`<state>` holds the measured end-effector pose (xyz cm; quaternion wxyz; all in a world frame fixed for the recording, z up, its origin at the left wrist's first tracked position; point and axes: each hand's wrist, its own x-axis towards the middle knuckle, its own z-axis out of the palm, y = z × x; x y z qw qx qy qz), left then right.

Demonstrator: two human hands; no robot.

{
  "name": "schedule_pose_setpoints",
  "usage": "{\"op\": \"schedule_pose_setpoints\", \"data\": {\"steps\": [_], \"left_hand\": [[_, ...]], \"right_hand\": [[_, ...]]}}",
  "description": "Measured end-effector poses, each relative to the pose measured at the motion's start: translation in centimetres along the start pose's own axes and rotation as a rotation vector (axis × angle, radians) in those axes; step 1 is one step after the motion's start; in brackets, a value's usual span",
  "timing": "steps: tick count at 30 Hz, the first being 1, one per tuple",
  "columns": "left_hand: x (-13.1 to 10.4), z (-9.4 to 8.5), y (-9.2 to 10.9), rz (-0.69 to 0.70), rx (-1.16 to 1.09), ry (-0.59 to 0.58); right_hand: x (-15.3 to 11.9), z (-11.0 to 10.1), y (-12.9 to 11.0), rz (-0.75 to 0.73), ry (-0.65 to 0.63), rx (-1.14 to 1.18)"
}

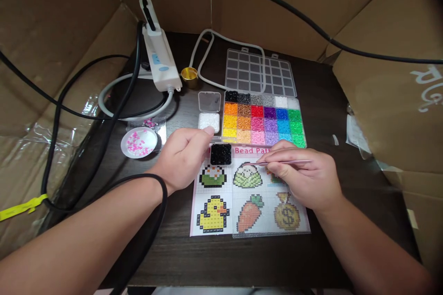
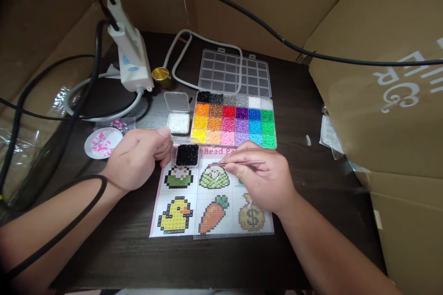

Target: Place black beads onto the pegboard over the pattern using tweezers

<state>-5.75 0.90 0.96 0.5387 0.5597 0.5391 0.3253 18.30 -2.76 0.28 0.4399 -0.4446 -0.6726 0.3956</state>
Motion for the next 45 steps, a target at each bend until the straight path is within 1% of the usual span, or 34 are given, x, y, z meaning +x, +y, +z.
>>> {"op": "schedule_pose_setpoints", "data": {"steps": [4,10,15,29,37,45], "left_hand": [[-0.1,0.0,0.0,-0.004,0.009,-0.002],[-0.1,0.3,0.7,0.0,0.086,0.048],[0.0,0.4,1.1,0.016,0.107,0.054],[0.0,0.3,0.8,0.024,0.083,0.049],[-0.1,0.4,1.0,0.037,0.121,0.059],[0.0,0.1,0.4,0.056,0.044,0.011]], "right_hand": [[0.0,-0.1,0.3,0.004,0.002,0.0],[0.0,-0.1,0.3,0.001,-0.006,-0.014],[0.0,0.0,0.3,-0.015,-0.009,-0.032],[0.1,0.2,0.5,-0.067,-0.032,-0.079],[0.2,0.3,0.2,-0.087,-0.045,-0.089],[0.1,0.3,0.3,-0.078,-0.052,-0.096]]}}
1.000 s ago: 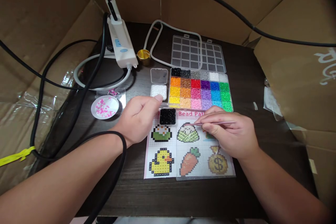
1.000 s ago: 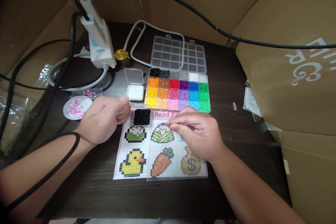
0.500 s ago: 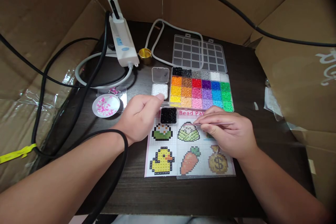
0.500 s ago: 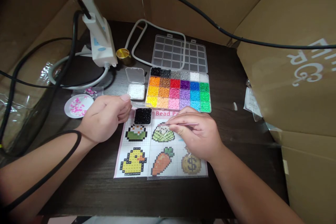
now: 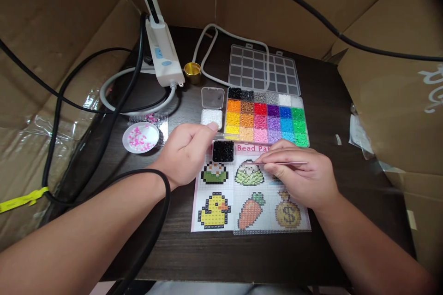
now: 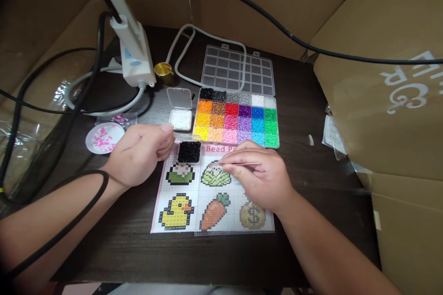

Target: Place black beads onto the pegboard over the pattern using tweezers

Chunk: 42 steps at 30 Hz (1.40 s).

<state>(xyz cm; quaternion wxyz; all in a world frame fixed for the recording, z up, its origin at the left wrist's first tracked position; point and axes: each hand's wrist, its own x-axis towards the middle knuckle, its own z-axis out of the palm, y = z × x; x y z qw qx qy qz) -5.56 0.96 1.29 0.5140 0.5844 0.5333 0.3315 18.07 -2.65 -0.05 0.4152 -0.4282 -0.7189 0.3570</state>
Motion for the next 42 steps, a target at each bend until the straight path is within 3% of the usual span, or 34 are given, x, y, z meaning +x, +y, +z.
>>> {"op": "schedule_pose_setpoints", "data": {"steps": [13,19,25,42], "left_hand": [[-0.1,0.0,-0.3,0.012,-0.049,-0.023],[-0.1,0.0,-0.4,0.024,-0.051,-0.027],[-0.1,0.1,-0.5,0.056,-0.016,-0.019],[-0.1,0.0,-0.2,0.103,0.042,-0.015]], "right_hand": [[0.0,-0.1,-0.1,0.018,0.037,0.061],[0.6,1.1,-1.0,-0.014,0.107,0.023],[0.9,2.3,-1.4,-0.023,0.083,-0.004],[0.7,2.7,-1.1,0.026,0.078,0.023]]}}
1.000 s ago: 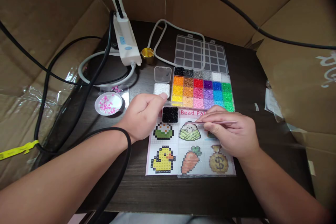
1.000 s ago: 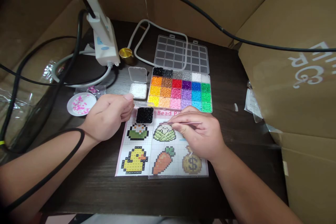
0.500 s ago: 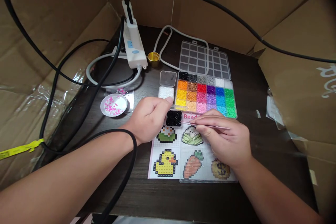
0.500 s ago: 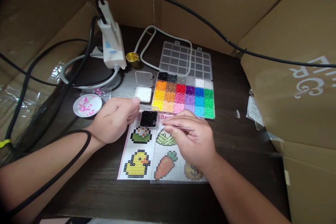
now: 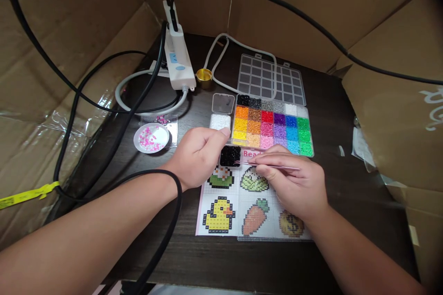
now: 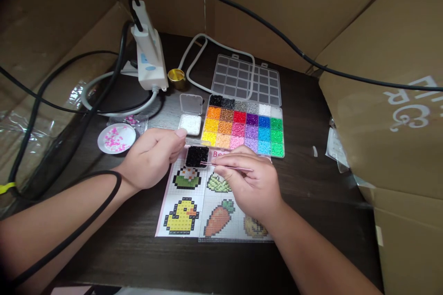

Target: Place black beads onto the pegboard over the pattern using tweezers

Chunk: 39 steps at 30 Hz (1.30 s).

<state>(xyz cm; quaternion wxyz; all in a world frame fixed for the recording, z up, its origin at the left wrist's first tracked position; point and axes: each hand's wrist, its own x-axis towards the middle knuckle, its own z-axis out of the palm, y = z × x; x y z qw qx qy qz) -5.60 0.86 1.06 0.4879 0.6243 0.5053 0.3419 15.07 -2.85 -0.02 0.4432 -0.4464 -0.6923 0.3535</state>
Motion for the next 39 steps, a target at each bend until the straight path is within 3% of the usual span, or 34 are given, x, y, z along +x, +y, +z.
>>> {"op": "schedule_pose_setpoints", "data": {"steps": [17,26,31,39], "left_hand": [[-0.1,0.0,0.3,-0.041,-0.024,-0.008],[-0.2,0.0,0.2,-0.06,-0.03,-0.017],[-0.2,-0.1,0.1,-0.094,-0.048,-0.016],[-0.1,-0.1,0.0,-0.113,-0.063,-0.016]], "right_hand": [[0.0,0.0,-0.1,0.021,0.009,0.003],[-0.8,-2.4,0.1,0.025,0.045,0.039],[-0.7,-3.4,1.0,0.037,0.012,0.07],[-0.4,-3.4,1.3,-0.007,-0.075,0.044]]}}
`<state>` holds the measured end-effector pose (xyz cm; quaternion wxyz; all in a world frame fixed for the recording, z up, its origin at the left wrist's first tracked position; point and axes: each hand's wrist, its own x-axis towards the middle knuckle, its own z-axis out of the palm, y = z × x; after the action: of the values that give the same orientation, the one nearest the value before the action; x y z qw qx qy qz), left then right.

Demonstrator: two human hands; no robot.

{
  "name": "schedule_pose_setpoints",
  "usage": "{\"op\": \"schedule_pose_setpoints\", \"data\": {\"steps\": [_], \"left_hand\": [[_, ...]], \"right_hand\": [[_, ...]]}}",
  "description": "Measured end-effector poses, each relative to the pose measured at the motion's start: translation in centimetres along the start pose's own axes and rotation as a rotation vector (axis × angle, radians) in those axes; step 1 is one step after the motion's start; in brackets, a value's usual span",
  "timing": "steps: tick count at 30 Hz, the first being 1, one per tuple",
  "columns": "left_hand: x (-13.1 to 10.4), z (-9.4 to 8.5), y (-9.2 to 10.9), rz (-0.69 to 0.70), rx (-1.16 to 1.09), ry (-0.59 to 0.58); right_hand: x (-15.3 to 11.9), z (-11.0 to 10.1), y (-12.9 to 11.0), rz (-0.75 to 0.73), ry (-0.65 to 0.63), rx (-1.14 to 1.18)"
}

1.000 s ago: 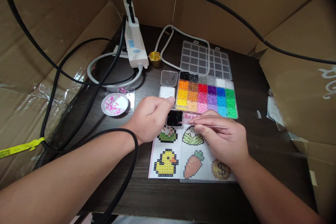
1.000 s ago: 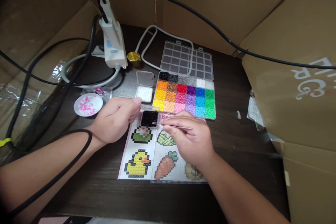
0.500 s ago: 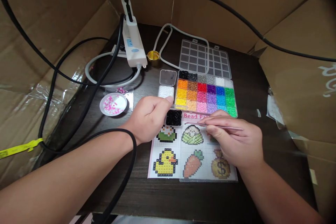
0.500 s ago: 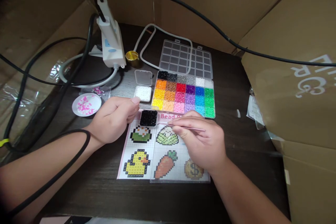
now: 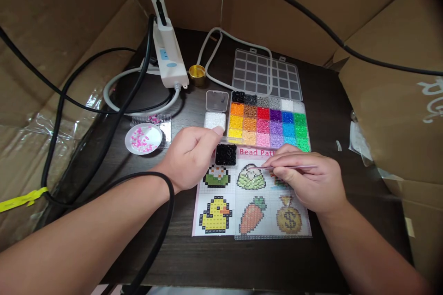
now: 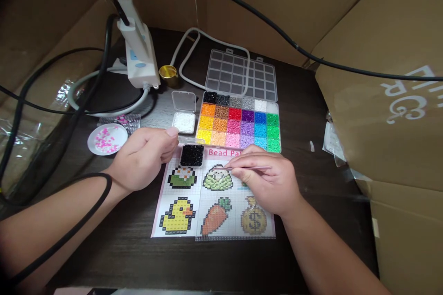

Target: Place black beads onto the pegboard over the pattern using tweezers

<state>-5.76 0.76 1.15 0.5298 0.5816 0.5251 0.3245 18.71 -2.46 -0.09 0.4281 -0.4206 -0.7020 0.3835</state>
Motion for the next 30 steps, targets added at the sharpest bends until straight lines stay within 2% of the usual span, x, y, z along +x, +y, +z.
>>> {"op": "schedule_pose_setpoints", "data": {"steps": [15,30], "left_hand": [[-0.03,0.09,0.16,0.003,0.006,0.007],[-0.02,0.12,0.26,0.022,0.015,0.005]], "right_hand": [[0.09,0.07,0.04,-0.023,-0.029,-0.06],[0.06,0.01,0.05,-0.044,-0.054,-0.021]]}}
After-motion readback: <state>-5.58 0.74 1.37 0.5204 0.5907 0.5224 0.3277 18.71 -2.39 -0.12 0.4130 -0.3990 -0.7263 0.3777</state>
